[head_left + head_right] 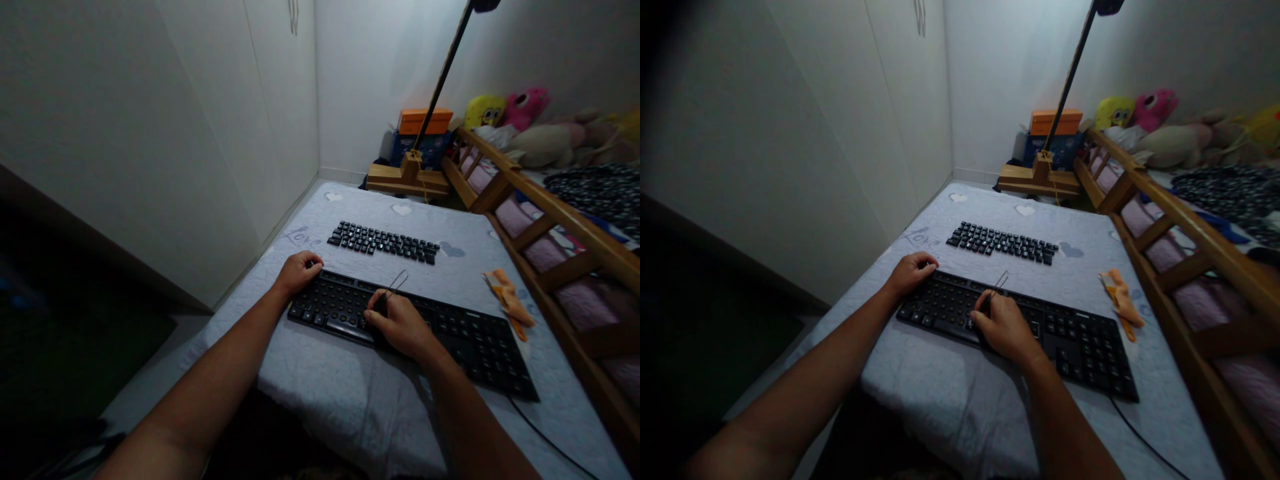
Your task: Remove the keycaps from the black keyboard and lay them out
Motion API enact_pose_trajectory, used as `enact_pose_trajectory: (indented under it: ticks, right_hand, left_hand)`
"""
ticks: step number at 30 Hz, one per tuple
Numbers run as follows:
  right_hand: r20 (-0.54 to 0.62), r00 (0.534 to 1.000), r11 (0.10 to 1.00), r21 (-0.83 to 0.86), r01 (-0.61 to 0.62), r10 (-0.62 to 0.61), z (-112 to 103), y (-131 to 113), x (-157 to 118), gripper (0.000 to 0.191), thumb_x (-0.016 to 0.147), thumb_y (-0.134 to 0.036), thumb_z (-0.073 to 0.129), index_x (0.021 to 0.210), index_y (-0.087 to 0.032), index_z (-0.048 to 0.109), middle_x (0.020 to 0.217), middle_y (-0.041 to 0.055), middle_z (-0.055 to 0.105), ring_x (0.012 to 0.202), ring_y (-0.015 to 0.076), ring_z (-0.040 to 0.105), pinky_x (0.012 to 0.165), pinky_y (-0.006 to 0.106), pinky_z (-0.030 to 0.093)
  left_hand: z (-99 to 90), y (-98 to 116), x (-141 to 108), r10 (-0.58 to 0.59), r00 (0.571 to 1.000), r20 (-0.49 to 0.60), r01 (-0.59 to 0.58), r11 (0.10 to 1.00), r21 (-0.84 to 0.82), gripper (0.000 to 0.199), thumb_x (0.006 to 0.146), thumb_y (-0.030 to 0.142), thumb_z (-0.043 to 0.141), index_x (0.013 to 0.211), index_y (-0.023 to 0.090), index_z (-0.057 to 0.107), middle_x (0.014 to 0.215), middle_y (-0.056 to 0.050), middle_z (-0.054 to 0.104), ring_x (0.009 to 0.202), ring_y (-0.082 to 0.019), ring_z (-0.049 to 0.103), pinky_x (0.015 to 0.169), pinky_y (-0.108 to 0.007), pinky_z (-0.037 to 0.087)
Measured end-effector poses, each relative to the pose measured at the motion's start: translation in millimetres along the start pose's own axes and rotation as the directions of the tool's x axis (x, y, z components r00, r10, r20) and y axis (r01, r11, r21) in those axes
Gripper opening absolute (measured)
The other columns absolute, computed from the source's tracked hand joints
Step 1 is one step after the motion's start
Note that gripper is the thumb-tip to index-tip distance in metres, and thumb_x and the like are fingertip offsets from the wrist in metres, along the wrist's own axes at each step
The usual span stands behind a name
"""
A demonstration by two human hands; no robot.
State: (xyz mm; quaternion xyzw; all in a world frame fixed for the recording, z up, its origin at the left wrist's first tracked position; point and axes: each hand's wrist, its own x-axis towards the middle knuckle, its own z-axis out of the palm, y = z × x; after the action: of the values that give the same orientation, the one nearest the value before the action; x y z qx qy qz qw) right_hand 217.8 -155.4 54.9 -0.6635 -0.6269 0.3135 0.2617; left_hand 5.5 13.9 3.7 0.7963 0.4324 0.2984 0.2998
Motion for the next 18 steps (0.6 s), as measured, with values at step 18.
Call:
enact_pose_trajectory:
  ticks: [18]
  right_hand:
    - [-0.061,0.998,0.999,-0.035,0.024,-0.026,4,2,-9,0.007,0.083,-0.027,0.057,0.082,-0.02,0.058,0.064,-0.0012,0.059,0.057,0.0142,0.052,0.056,0.025,0.036]
  left_hand:
    - [-0.7,3,0,0.004,1.0,0.004,-0.004,1.0,0.0,0.022,0.078,0.031,0.056,0.082,0.017,0.072,0.081,-0.003,0.071,0.073,-0.017,0.062,0.071,-0.028,0.048]
